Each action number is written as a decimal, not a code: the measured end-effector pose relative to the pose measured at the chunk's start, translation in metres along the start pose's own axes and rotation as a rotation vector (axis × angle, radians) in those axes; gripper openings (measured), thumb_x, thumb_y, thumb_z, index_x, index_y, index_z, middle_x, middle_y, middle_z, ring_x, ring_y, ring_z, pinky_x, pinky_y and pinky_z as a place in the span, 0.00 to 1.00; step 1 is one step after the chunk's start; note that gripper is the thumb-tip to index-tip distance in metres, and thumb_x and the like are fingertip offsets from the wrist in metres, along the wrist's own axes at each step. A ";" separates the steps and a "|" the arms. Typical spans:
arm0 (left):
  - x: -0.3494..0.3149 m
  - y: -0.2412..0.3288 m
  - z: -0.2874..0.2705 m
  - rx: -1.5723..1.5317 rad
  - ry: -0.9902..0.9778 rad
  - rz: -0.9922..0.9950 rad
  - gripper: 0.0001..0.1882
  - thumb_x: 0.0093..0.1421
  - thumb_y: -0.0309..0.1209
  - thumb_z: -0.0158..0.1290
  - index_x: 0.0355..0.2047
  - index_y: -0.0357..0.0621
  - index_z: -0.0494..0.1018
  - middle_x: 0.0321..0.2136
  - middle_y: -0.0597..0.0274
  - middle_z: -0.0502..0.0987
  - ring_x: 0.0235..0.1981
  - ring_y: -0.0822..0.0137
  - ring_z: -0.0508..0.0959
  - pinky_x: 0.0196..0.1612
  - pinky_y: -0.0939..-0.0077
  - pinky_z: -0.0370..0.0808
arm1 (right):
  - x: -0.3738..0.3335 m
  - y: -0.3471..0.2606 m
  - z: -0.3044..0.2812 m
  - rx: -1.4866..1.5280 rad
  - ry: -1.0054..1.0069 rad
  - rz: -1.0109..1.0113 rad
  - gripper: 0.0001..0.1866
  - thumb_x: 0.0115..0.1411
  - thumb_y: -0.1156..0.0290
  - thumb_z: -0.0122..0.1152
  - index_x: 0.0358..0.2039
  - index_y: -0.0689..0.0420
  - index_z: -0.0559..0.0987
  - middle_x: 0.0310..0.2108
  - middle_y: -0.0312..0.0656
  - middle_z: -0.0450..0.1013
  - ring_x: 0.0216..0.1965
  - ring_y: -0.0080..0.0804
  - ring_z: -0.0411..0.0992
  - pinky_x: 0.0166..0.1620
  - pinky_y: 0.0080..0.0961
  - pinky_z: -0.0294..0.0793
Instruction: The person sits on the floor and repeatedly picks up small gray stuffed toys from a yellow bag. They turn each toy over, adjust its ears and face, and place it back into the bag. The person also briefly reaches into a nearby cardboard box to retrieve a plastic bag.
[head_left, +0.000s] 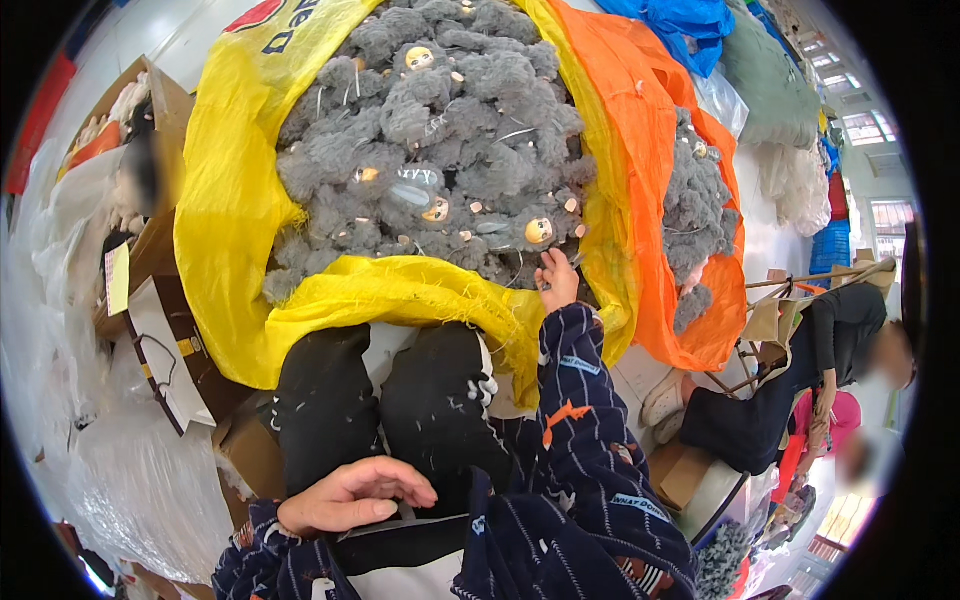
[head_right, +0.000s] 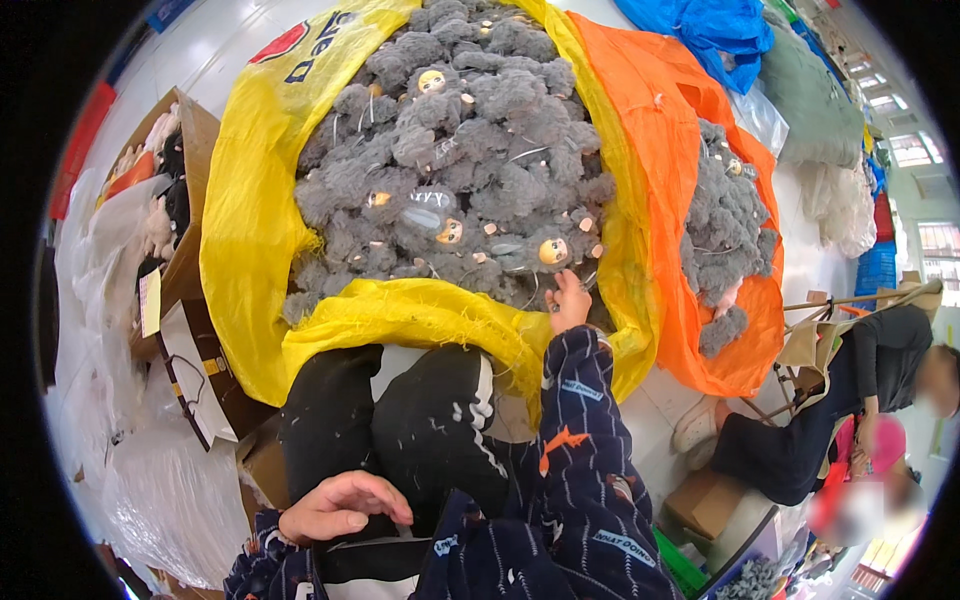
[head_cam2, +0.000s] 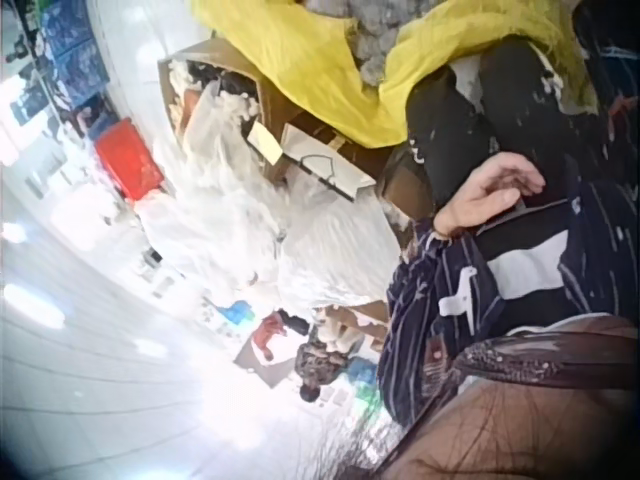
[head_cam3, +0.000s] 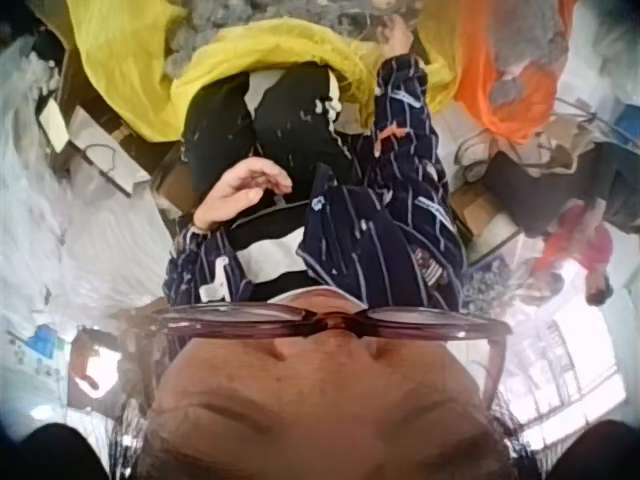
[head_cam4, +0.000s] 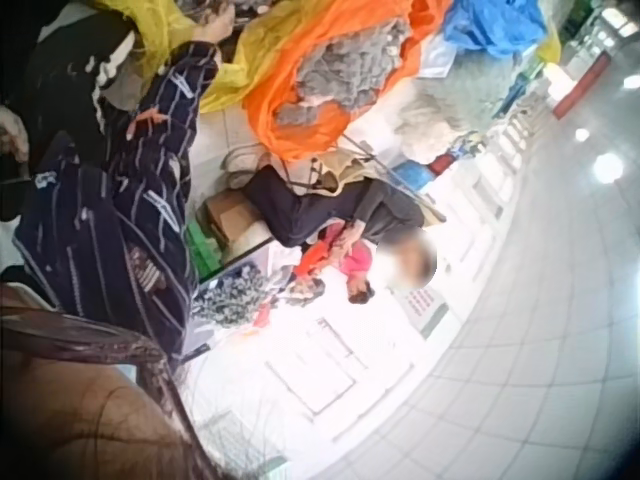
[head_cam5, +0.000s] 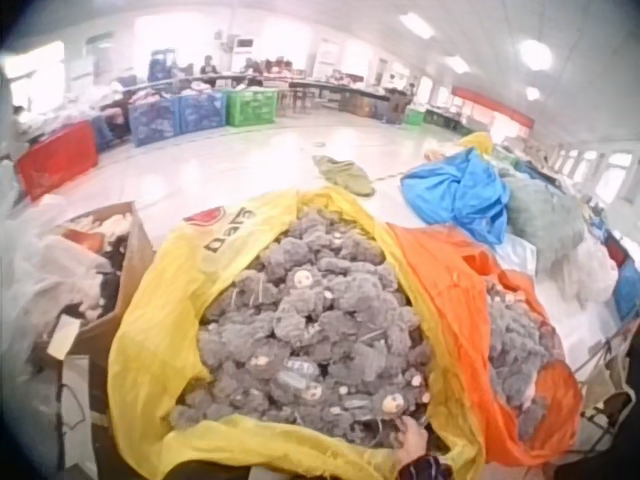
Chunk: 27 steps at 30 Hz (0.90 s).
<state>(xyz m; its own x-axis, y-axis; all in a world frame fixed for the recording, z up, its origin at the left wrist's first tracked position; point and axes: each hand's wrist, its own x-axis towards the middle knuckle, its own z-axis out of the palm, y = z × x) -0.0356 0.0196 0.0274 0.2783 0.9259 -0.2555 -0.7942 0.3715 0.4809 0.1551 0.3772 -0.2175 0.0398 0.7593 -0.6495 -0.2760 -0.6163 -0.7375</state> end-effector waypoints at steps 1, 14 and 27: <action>0.001 0.002 -0.001 -0.014 -0.006 -0.018 0.17 0.59 0.27 0.45 0.48 0.38 0.61 0.45 0.47 0.67 0.48 0.56 0.68 0.51 0.65 0.63 | 0.010 -0.002 0.003 -0.022 0.050 -0.005 0.17 0.52 0.63 0.59 0.39 0.60 0.72 0.39 0.41 0.69 0.23 0.23 0.60 0.27 0.24 0.66; 0.005 0.008 -0.005 -0.104 -0.049 -0.070 0.19 0.60 0.28 0.44 0.51 0.39 0.58 0.51 0.50 0.62 0.53 0.60 0.63 0.55 0.68 0.58 | 0.041 0.035 0.058 0.095 0.039 0.036 0.22 0.47 0.62 0.65 0.41 0.46 0.66 0.34 0.30 0.63 0.21 0.20 0.58 0.24 0.20 0.64; 0.017 -0.006 0.000 -0.113 0.198 0.499 0.29 0.61 0.52 0.36 0.53 0.43 0.58 0.50 0.49 0.65 0.49 0.55 0.68 0.46 0.60 0.69 | -0.225 -0.120 0.055 -0.659 -0.928 -0.563 0.34 0.45 0.72 0.66 0.53 0.60 0.63 0.44 0.39 0.67 0.44 0.23 0.66 0.45 0.22 0.68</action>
<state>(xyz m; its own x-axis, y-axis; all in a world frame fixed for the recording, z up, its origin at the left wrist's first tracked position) -0.0266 0.0328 0.0202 -0.2456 0.9531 -0.1770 -0.8597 -0.1297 0.4941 0.1260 0.2915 0.0276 -0.7633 0.6448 -0.0406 0.0987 0.0542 -0.9936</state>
